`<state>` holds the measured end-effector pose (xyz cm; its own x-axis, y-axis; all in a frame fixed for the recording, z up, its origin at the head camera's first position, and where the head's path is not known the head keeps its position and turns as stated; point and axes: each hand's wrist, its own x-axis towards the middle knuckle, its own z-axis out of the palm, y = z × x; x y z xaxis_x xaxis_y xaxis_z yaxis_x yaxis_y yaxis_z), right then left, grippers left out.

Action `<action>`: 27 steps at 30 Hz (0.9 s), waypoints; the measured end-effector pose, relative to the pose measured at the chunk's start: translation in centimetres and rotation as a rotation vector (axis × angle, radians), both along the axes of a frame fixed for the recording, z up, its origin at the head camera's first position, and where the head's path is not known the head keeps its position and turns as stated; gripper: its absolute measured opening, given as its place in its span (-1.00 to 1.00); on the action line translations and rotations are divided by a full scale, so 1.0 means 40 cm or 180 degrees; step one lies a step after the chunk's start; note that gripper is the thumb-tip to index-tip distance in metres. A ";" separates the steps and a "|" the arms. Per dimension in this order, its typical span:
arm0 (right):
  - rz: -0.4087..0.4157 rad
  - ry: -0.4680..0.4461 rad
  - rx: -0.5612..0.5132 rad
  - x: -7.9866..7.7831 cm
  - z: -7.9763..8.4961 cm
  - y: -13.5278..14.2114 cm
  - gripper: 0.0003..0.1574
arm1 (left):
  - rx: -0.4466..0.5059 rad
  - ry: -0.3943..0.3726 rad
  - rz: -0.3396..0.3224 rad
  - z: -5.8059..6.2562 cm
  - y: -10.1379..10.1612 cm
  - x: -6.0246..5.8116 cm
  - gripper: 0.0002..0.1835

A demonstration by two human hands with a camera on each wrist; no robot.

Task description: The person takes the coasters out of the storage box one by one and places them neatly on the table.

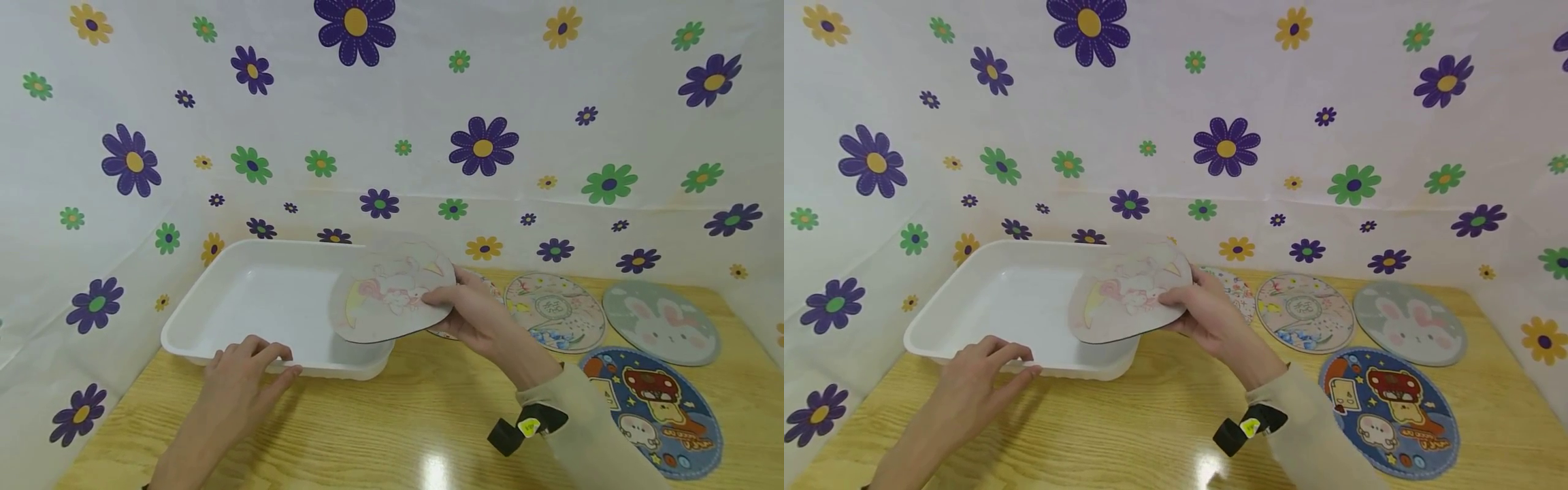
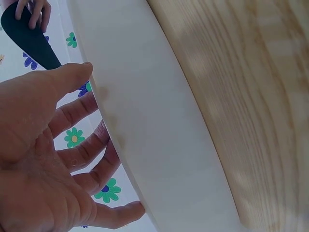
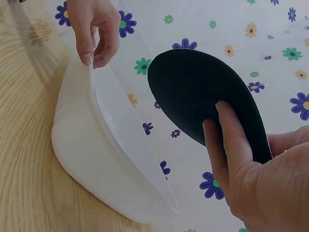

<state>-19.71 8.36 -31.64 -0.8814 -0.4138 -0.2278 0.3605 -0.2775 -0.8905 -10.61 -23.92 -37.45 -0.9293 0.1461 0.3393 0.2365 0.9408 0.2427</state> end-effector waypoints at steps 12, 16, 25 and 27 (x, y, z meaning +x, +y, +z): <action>-0.0067 -0.0008 0.0016 0.030 -0.009 0.075 -0.18 | 0.0033 0.0059 0.0010 -0.005 -0.005 -0.017 -0.86; -0.0082 -0.0058 0.0002 0.035 -0.017 0.096 -0.15 | 0.0005 0.0127 -0.0041 -0.009 -0.014 -0.030 -0.86; -0.0171 -0.0168 0.0033 0.060 -0.032 0.150 -0.09 | -0.0027 0.0220 -0.0103 -0.010 -0.022 -0.044 -0.85; -0.0178 -0.0164 0.0024 0.065 -0.037 0.160 -0.10 | -0.0015 0.0156 -0.0095 -0.007 -0.023 -0.045 -0.85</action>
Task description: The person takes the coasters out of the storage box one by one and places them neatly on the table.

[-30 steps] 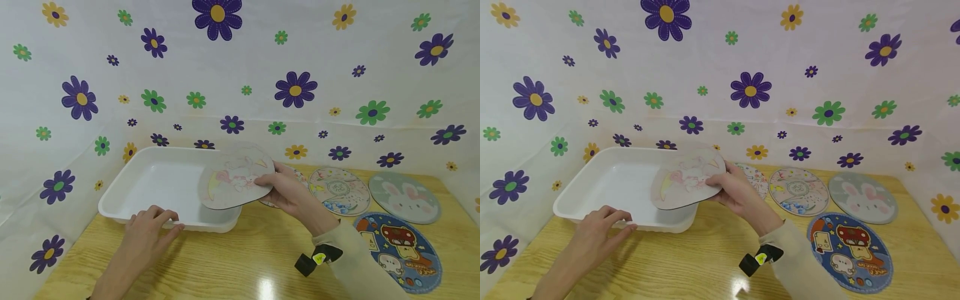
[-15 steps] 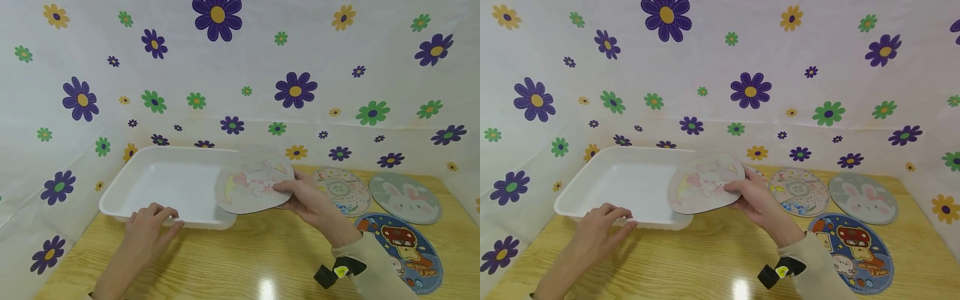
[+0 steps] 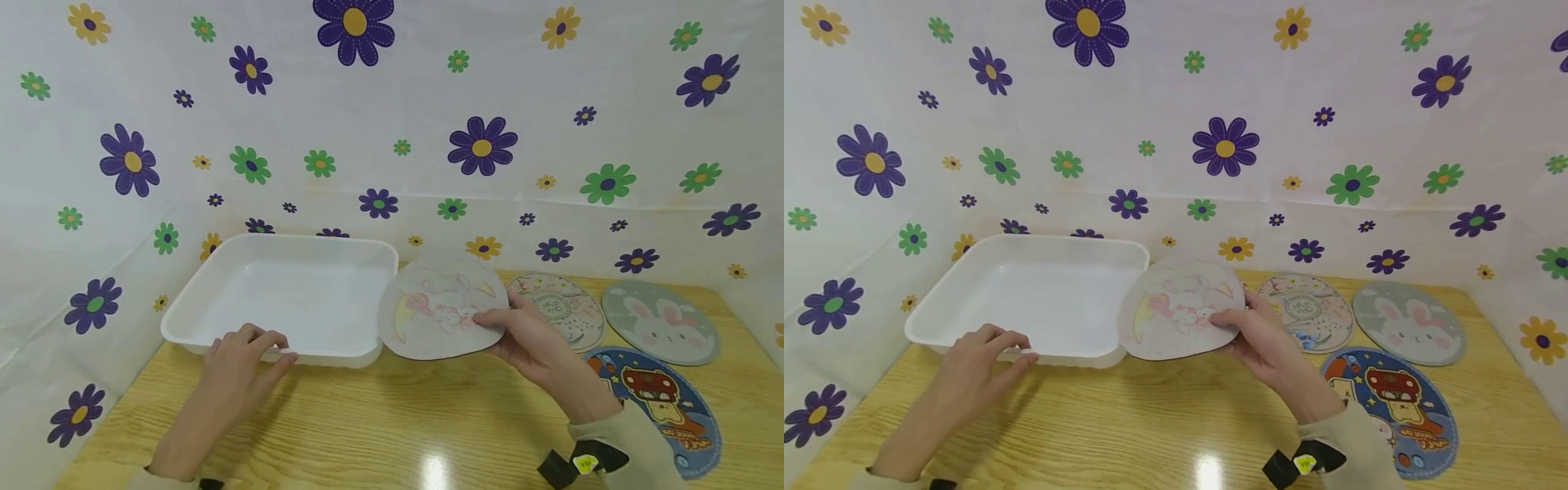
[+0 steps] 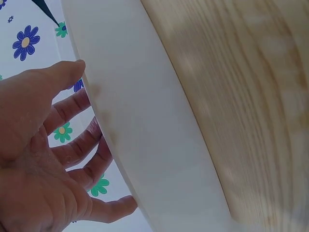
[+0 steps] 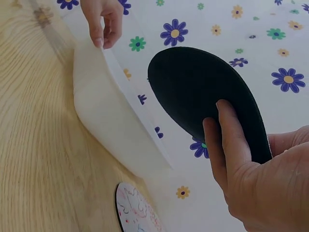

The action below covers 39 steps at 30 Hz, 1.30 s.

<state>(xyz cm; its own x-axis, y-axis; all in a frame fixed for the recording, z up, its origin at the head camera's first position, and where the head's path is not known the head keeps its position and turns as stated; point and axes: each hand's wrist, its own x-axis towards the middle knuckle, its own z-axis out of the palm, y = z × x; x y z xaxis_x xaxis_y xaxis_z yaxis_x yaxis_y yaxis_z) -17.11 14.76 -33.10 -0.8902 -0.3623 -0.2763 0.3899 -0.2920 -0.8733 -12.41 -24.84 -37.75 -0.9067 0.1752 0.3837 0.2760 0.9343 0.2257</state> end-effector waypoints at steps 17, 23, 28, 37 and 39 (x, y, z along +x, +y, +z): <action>-0.0072 -0.0031 0.0040 0.030 -0.022 0.056 0.00 | 0.0079 -0.0120 -0.0013 0.006 -0.006 0.001 -0.86; -0.0098 -0.0045 0.0090 0.041 -0.028 0.068 0.01 | 0.0052 -0.0093 -0.0020 0.004 -0.006 0.000 -0.86; -0.0163 -0.0141 0.0115 0.048 -0.043 0.085 0.02 | 0.0025 -0.0115 -0.0006 0.005 -0.004 -0.001 -0.86; -0.0192 -0.0190 0.0160 0.061 -0.064 0.119 0.00 | 0.0035 -0.0125 0.0007 0.006 -0.003 0.000 -0.87; -0.0210 -0.0204 0.0196 0.064 -0.068 0.128 -0.05 | 0.0047 -0.0119 0.0004 0.006 -0.003 0.000 -0.87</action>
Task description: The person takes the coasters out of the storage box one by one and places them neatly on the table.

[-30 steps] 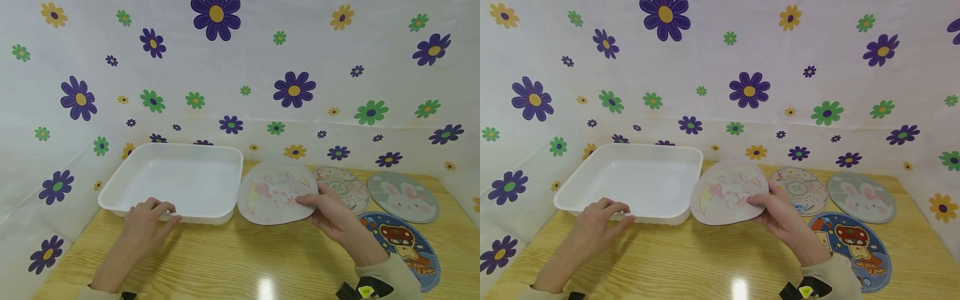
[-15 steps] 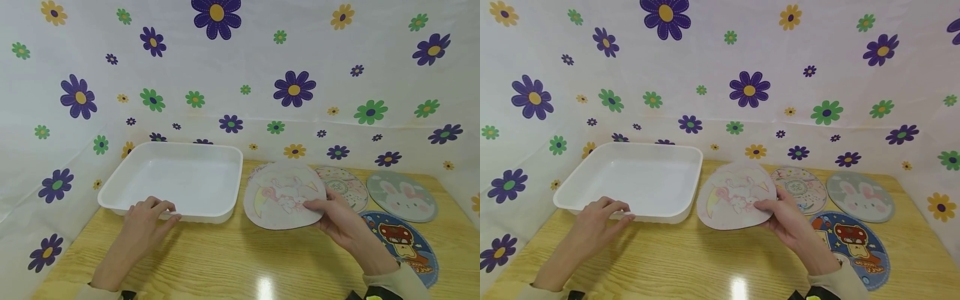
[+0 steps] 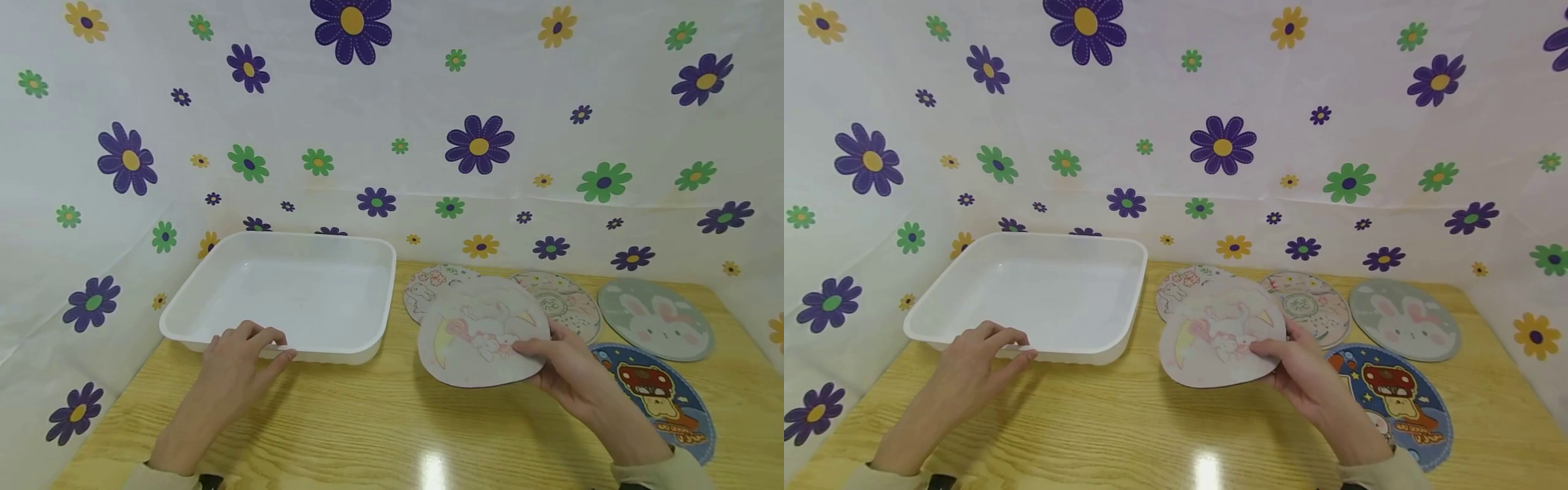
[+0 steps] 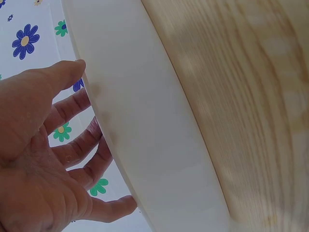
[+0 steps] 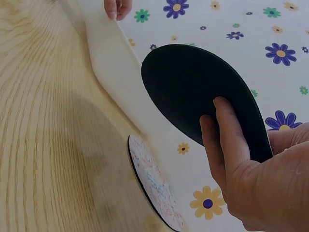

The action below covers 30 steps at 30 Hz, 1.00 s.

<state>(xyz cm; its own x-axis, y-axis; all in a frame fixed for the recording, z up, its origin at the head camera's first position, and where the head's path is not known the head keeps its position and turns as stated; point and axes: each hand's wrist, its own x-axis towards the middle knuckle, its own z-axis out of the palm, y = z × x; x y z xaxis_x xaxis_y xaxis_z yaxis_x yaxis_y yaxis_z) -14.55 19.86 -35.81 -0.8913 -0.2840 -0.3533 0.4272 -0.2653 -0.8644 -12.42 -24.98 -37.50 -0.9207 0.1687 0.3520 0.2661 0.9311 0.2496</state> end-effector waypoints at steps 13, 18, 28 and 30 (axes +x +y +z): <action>-0.0049 -0.0048 0.0301 0.012 -0.046 0.025 -0.06 | 0.0037 -0.0056 0.0001 0.000 0.001 0.000 -0.87; -0.0021 -0.0075 0.0369 0.019 -0.062 0.028 -0.11 | 0.0042 -0.0053 0.0010 -0.001 0.000 0.001 -0.87; 0.0009 -0.0152 0.0470 0.035 -0.071 0.035 -0.11 | 0.0069 -0.0046 0.0000 -0.002 -0.001 0.000 -0.88; 0.0002 -0.0174 0.0448 0.036 -0.074 0.037 -0.08 | 0.0063 -0.0038 -0.0004 -0.001 -0.001 -0.001 -0.88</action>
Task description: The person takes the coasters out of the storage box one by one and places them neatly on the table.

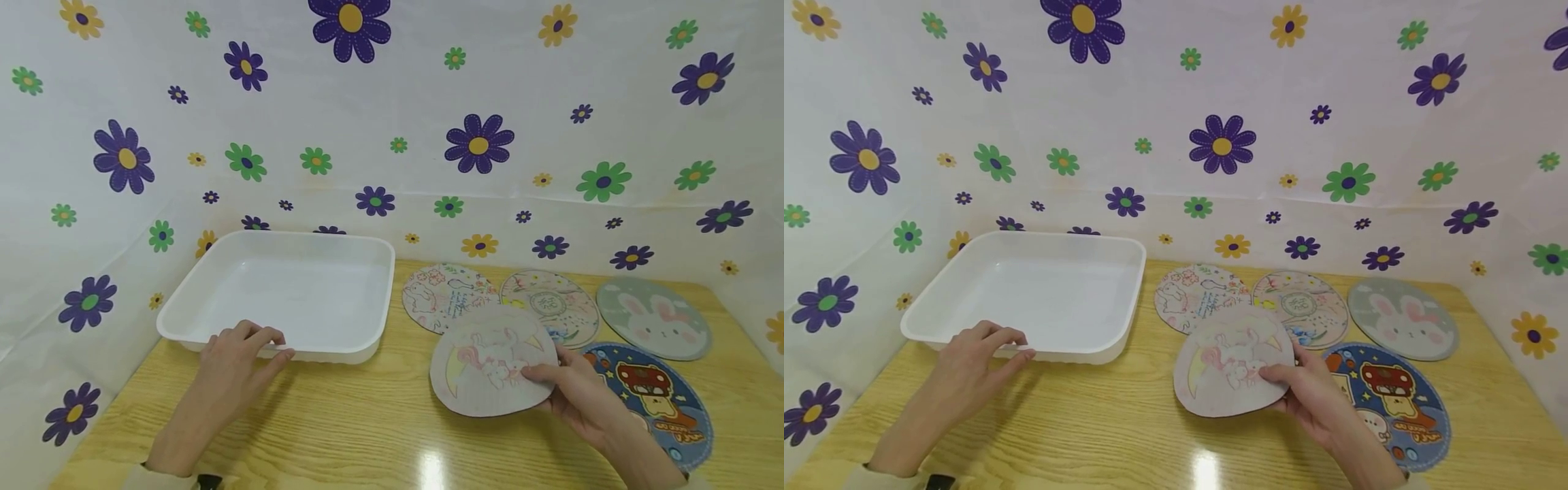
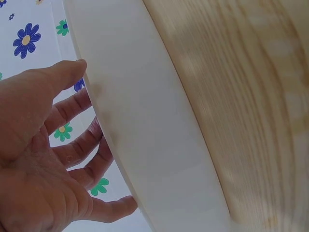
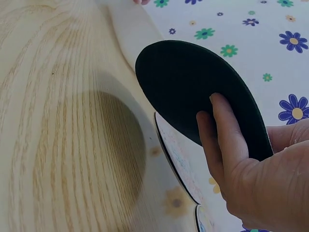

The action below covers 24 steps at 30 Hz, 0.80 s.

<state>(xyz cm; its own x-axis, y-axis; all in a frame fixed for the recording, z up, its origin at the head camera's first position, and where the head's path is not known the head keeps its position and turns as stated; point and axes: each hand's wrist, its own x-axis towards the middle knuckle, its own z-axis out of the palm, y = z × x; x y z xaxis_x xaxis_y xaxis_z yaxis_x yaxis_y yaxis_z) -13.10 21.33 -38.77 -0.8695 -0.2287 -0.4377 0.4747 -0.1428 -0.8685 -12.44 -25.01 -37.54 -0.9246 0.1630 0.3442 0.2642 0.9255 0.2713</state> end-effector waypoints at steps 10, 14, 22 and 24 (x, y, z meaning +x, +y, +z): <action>-0.0015 -0.0041 -0.0038 0.011 -0.012 0.010 0.02 | -0.0007 0.0002 -0.0011 0.001 0.003 0.001 -0.87; -0.0018 -0.0057 -0.0060 0.014 -0.016 0.012 0.02 | -0.0027 -0.0004 -0.0002 0.001 0.002 0.000 -0.87; -0.0021 -0.0108 -0.0001 0.021 -0.026 0.022 0.04 | -0.0078 0.0059 -0.0025 -0.003 -0.001 -0.002 -0.86; -0.0036 -0.0118 0.0013 0.023 -0.029 0.024 0.04 | -0.0062 0.0065 -0.0018 -0.003 -0.002 -0.002 -0.86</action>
